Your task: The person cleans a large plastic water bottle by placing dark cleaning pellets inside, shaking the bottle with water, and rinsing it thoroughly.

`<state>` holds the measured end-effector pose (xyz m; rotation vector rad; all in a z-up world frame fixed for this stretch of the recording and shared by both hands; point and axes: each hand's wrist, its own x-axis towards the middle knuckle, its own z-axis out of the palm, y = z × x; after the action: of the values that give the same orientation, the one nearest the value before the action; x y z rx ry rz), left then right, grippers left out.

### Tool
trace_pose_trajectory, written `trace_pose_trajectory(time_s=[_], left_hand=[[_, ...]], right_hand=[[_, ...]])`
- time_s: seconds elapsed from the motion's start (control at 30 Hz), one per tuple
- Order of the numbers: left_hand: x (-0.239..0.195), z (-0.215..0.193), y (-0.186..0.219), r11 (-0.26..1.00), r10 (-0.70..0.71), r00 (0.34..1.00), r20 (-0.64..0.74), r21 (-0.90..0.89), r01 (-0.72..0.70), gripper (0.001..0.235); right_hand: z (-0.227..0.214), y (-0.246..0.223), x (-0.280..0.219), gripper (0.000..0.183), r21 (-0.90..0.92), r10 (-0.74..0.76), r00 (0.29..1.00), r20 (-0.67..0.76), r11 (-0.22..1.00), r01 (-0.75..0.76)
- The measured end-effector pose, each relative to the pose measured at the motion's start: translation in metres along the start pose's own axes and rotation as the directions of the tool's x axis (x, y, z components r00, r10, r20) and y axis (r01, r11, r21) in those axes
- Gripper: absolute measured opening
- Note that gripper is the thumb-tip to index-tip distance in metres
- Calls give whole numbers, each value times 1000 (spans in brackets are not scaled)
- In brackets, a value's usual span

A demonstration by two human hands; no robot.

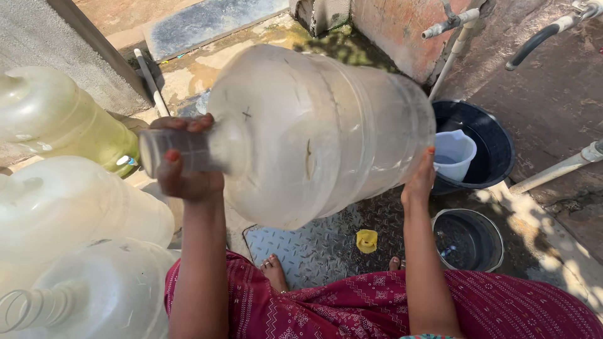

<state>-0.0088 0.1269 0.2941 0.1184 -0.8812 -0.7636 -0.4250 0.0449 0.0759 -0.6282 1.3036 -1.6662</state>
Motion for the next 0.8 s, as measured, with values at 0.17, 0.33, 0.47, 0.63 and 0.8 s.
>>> trace_pose_trajectory(time_s=[0.17, 0.33, 0.47, 0.63, 0.8], left_hand=[[-21, -13, -65, 892, -234, 917, -322, 305, 335, 30], [24, 1, 26, 992, -129, 896, 426, 61, 114, 66], [42, 8, 77, 996, -50, 971, 235, 85, 31, 101], [14, -4, 28, 915, -192, 981, -3, 362, 180, 78], [-4, -3, -50, 692, -351, 830, -434, 477, 542, 36]], right_hand=[[-20, 126, -15, 94, 49, 506, 835, 218, 848, -527], [-19, 39, 3, 112, 92, 383, 851, 360, 893, -441], [-24, -79, 12, 116, 141, 70, 822, 565, 973, -180], [3, -17, -9, 109, 25, 183, 840, 512, 974, -227], [0, 116, -56, 89, 121, 594, 757, 272, 759, -639]])
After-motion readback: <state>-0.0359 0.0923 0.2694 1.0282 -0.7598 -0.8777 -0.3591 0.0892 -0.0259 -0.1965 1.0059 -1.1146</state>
